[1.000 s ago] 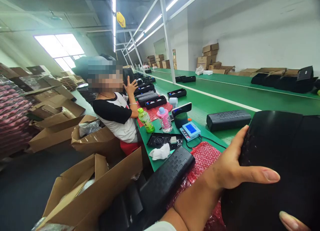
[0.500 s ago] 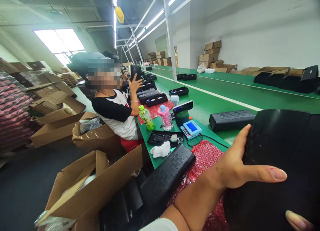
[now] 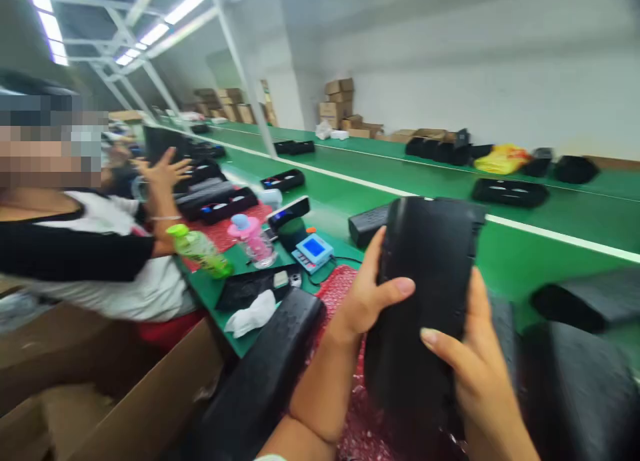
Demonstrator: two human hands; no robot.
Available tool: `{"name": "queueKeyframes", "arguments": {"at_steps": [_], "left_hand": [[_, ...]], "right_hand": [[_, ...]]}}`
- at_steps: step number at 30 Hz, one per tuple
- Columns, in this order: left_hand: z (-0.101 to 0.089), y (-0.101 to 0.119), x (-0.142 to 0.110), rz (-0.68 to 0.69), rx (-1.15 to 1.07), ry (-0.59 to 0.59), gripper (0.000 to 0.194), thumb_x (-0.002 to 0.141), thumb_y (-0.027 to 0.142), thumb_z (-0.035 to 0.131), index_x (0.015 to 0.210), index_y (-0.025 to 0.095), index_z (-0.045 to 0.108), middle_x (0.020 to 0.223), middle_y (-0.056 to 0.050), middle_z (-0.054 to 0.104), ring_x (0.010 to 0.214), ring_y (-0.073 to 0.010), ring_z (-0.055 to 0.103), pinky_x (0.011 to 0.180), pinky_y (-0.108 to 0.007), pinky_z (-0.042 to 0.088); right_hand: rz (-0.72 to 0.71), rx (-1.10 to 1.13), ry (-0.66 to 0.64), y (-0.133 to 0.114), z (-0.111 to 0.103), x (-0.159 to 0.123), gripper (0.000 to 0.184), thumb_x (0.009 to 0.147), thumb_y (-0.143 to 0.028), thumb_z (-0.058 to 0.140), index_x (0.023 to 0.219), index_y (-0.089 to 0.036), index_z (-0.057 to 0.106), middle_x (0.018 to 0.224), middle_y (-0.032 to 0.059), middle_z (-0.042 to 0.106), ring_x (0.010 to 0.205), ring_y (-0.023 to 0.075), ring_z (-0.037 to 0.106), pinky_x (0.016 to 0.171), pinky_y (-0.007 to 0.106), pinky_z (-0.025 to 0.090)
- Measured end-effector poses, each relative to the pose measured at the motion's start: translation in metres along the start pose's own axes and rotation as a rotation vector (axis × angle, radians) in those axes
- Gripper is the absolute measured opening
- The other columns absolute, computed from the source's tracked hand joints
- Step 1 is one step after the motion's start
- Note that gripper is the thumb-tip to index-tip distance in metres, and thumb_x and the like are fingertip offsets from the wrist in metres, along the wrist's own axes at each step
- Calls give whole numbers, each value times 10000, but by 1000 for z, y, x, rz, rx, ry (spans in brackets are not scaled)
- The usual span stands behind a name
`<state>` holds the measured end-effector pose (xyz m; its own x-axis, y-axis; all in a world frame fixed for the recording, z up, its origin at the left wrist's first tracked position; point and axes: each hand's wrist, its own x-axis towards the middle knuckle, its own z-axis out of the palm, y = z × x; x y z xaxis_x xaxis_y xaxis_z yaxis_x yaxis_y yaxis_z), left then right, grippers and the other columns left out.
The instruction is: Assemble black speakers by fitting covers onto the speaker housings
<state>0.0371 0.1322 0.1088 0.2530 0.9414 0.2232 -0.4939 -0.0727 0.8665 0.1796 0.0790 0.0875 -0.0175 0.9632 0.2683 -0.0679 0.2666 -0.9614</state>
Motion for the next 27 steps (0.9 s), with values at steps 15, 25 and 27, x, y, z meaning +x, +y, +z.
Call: {"name": "queueKeyframes", "arguments": {"at_steps": [15, 25, 27], "left_hand": [[10, 2, -17, 254, 217, -29, 1044, 742, 429, 760, 1560, 297, 125, 1575, -99, 364, 1428, -355, 383, 1184, -516, 351], [17, -1, -28, 374, 212, -33, 999, 723, 365, 783, 1541, 357, 209, 1590, -83, 338, 1411, -396, 396, 1147, -578, 374], [20, -2, -28, 401, 171, -44, 978, 727, 383, 778, 1534, 370, 226, 1597, -78, 327, 1413, -410, 388, 1134, -596, 381]], "right_hand": [[-48, 271, -75, -6, -3, 4, 872, 840, -369, 739, 1531, -362, 207, 1559, 4, 331, 1408, 253, 371, 1173, 460, 339], [-108, 394, -97, -12, -3, -1, 728, 869, -380, 735, 1458, -432, 311, 1440, -17, 479, 1251, 247, 544, 1061, 433, 474], [-143, 330, -90, -15, -3, -4, 767, 859, -406, 746, 1477, -413, 292, 1453, 0, 464, 1284, 259, 514, 1091, 438, 442]]}}
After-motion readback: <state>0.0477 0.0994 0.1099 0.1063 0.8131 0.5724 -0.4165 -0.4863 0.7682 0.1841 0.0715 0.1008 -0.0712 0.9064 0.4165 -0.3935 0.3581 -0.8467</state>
